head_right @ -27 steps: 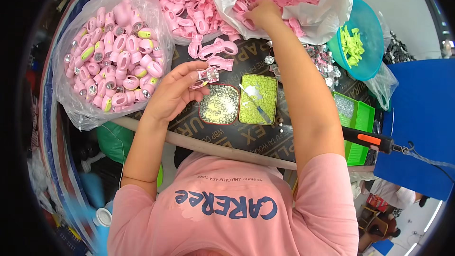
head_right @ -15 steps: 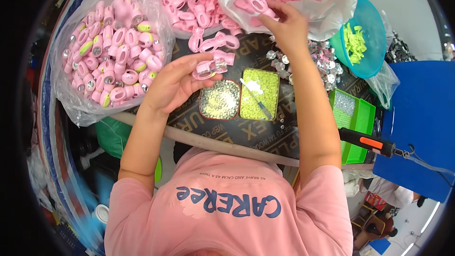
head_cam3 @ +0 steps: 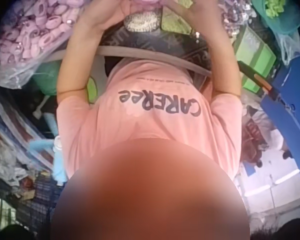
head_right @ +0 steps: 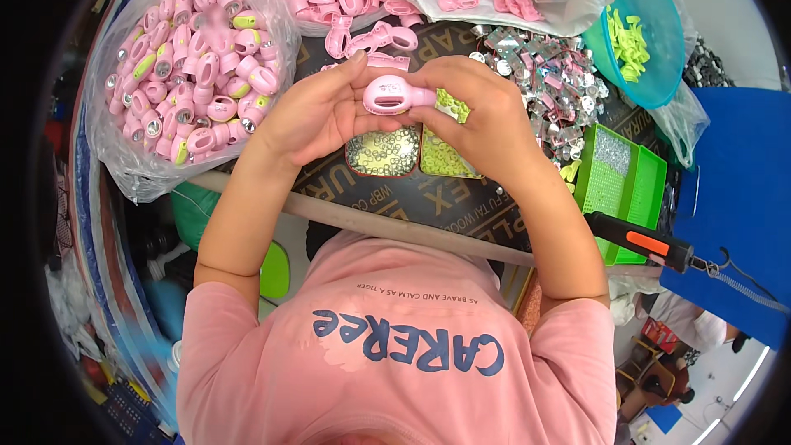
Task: Assembling small pink toy accessories by gluing fabric bows and decorative pearls onto plastic bases.
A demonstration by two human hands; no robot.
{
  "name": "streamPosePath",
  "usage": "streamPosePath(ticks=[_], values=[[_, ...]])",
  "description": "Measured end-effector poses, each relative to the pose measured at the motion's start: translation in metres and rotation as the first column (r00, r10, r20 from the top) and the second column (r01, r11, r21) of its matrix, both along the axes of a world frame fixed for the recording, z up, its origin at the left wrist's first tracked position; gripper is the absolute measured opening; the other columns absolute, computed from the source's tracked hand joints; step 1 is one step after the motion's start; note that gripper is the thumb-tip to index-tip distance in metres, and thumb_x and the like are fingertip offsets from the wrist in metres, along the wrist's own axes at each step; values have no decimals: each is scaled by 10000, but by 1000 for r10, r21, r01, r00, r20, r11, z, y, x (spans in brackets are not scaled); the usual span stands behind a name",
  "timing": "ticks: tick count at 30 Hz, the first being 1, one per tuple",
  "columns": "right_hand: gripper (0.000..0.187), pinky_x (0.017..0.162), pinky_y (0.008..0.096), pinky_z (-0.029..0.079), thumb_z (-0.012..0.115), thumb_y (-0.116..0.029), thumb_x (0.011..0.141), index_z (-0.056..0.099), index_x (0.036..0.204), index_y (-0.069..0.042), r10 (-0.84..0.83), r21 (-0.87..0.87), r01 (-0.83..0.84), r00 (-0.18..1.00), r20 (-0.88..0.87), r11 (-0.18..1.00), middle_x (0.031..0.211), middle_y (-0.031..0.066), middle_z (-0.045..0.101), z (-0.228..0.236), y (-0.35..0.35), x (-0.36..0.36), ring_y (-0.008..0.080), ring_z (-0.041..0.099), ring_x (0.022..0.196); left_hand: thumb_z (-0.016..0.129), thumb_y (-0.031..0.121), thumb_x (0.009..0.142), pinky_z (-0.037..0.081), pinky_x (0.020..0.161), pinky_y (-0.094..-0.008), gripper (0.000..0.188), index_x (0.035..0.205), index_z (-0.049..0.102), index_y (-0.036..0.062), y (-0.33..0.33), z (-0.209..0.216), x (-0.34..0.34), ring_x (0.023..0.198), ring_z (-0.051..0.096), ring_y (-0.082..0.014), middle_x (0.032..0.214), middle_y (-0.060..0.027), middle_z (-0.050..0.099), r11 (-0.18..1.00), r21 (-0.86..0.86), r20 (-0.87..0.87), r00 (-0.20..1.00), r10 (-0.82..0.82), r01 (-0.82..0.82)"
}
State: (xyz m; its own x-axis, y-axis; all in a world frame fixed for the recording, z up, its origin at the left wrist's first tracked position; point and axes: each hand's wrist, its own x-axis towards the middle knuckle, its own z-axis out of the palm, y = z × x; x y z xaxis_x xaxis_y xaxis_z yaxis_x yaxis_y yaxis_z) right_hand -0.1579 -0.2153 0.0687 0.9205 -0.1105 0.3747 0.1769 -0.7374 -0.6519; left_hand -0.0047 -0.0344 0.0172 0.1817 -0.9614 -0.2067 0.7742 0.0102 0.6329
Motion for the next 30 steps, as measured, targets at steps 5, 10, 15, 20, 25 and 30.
streamPosePath(ticks=[5, 10, 15, 20, 25, 30], values=[[348, 864, 387, 571, 819, -9, 767, 732, 1103, -34, 0, -48, 0, 1000, -2, 999, 1073, 143, 718, -1, 3, -5, 320, 707, 994, 419, 379, 1114, 584, 972, -398, 552, 1359, 552, -98, -1, 11, -7, 1129, 688, -271, 1281, -209, 666, 1000, 5, 17, 1000, -8, 8], [369, 881, 356, 570, 809, 32, 774, 724, 1130, -12, 5, -42, -8, 997, -75, 999, 1115, 144, 716, 5, 9, -11, 282, 713, 1023, 424, 323, 1116, 591, 940, -378, 505, 1345, 563, -104, 0, 7, -9, 1050, 705, -245, 1235, -197, 686, 1000, -11, 19, 999, -28, 28], [369, 807, 327, 580, 804, 30, 789, 714, 1144, -7, -17, 133, 33, 993, -119, 991, 1088, 128, 708, -3, 11, -16, 237, 706, 953, 501, 278, 1103, 588, 831, -294, 423, 1360, 571, -51, 1, 8, -12, 926, 697, -170, 1133, -135, 702, 996, -73, 61, 997, -50, 55], [386, 717, 315, 573, 832, -6, 787, 712, 1154, -4, -74, 273, 89, 995, -64, 958, 1081, 119, 716, -11, 14, -18, 201, 704, 873, 564, 221, 1081, 563, 754, -250, 386, 1407, 552, 15, 0, 16, -24, 884, 681, -123, 1064, -75, 696, 998, -33, 171, 983, 65, -61], [442, 781, 298, 607, 838, 9, 790, 713, 1213, -22, -92, 340, 76, 995, 31, 937, 1136, 125, 712, -13, 18, -22, 200, 712, 964, 573, 199, 1077, 552, 753, -243, 388, 1424, 543, 27, 1, 23, -26, 867, 665, -97, 1102, -60, 689, 997, -58, 176, 982, 67, -58], [461, 864, 317, 628, 813, 40, 808, 707, 1250, -37, -55, 454, 22, 997, 61, 890, 1224, 134, 685, -19, 15, -28, 205, 700, 1052, 639, 103, 1022, 527, 780, -242, 464, 1462, 519, 20, 0, 20, -31, 908, 662, -105, 1150, -55, 689, 995, -44, 429, 898, 102, -92]])
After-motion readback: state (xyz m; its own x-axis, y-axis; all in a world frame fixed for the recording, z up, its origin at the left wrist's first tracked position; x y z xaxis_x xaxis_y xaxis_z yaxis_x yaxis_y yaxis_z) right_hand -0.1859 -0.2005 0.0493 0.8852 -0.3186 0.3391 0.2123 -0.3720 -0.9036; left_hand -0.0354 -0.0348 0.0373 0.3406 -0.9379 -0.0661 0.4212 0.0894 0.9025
